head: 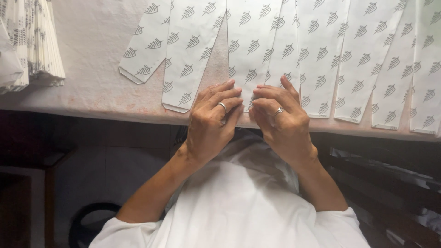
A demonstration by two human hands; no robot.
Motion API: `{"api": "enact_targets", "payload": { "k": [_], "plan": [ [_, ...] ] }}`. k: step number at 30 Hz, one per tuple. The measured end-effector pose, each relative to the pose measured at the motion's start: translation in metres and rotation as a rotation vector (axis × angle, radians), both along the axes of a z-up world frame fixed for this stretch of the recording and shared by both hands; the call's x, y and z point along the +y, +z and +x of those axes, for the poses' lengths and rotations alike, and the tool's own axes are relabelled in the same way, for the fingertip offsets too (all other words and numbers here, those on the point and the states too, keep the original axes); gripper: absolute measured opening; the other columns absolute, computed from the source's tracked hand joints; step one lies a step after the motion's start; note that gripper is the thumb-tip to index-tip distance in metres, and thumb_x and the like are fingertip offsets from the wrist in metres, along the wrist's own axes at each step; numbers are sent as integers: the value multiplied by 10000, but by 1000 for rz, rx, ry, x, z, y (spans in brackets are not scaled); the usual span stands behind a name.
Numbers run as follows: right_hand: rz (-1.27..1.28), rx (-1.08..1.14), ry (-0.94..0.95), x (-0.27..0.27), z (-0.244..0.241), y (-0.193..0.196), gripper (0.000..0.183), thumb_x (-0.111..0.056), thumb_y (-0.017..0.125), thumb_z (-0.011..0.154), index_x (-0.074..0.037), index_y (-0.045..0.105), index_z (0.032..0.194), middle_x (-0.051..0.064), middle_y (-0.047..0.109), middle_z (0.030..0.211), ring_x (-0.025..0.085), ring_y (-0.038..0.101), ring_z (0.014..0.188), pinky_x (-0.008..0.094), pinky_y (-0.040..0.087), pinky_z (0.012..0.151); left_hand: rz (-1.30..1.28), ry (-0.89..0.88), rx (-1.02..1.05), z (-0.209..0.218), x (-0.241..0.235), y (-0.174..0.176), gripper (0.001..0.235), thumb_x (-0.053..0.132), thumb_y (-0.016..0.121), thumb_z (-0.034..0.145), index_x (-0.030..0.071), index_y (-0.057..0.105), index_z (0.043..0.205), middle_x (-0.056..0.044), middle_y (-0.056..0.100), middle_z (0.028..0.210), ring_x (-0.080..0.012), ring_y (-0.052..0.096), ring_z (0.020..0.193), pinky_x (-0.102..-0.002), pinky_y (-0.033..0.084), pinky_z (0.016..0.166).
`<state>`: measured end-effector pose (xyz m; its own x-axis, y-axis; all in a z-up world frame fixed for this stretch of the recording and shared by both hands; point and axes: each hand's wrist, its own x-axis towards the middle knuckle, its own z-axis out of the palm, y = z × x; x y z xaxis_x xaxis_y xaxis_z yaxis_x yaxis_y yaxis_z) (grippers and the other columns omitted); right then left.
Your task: The person assembles paper packaging by hand, applying glue from a bottle to the edges of paper sheets and folding them into sleeve-like shapes before stacking them.
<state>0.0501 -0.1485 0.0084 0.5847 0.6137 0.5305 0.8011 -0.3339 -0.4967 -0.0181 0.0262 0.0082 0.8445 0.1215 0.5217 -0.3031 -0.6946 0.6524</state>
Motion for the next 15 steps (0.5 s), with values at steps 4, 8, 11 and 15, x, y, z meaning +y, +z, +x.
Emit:
{"api": "enact_targets", "payload": {
  "k": [4, 8, 11, 15],
  "plan": [
    [-4, 68, -2, -1, 0, 4, 188, 93, 826, 835, 26, 753, 994, 179, 754, 1084, 348, 717, 1146, 595, 348, 1200, 10, 19, 21, 1, 1, -4, 144, 67, 832, 860, 14, 763, 975, -129, 775, 1020, -316, 699, 1158, -452, 491, 1035],
    [1, 127, 12, -3, -1, 8, 225, 145, 789, 827, 19, 763, 1011, 182, 755, 1089, 346, 707, 1163, 572, 340, 1213, -67, -55, 45, 4, 15, -19, 224, 14, 825, 824, 11, 754, 1037, -134, 756, 1032, -334, 693, 1156, -448, 496, 1026],
    [1, 119, 14, -2, -1, 10, 242, 160, 777, 817, 25, 765, 1018, 194, 753, 1083, 360, 708, 1151, 570, 345, 1209, 138, 86, -32, 18, 45, -11, 248, -21, 816, 808, 49, 766, 1040, -111, 729, 1050, -333, 657, 1118, -461, 478, 944],
    [70, 112, 69, -5, -3, 3, 177, 142, 712, 965, 5, 694, 1075, 148, 704, 1138, 326, 715, 1152, 584, 373, 1263, 479, 326, 349, 34, 89, 13, 853, 568, 802, 936, 59, 446, 1521, -167, 325, 1635, -325, 213, 1517, -533, 205, 1255]
  ]
}}
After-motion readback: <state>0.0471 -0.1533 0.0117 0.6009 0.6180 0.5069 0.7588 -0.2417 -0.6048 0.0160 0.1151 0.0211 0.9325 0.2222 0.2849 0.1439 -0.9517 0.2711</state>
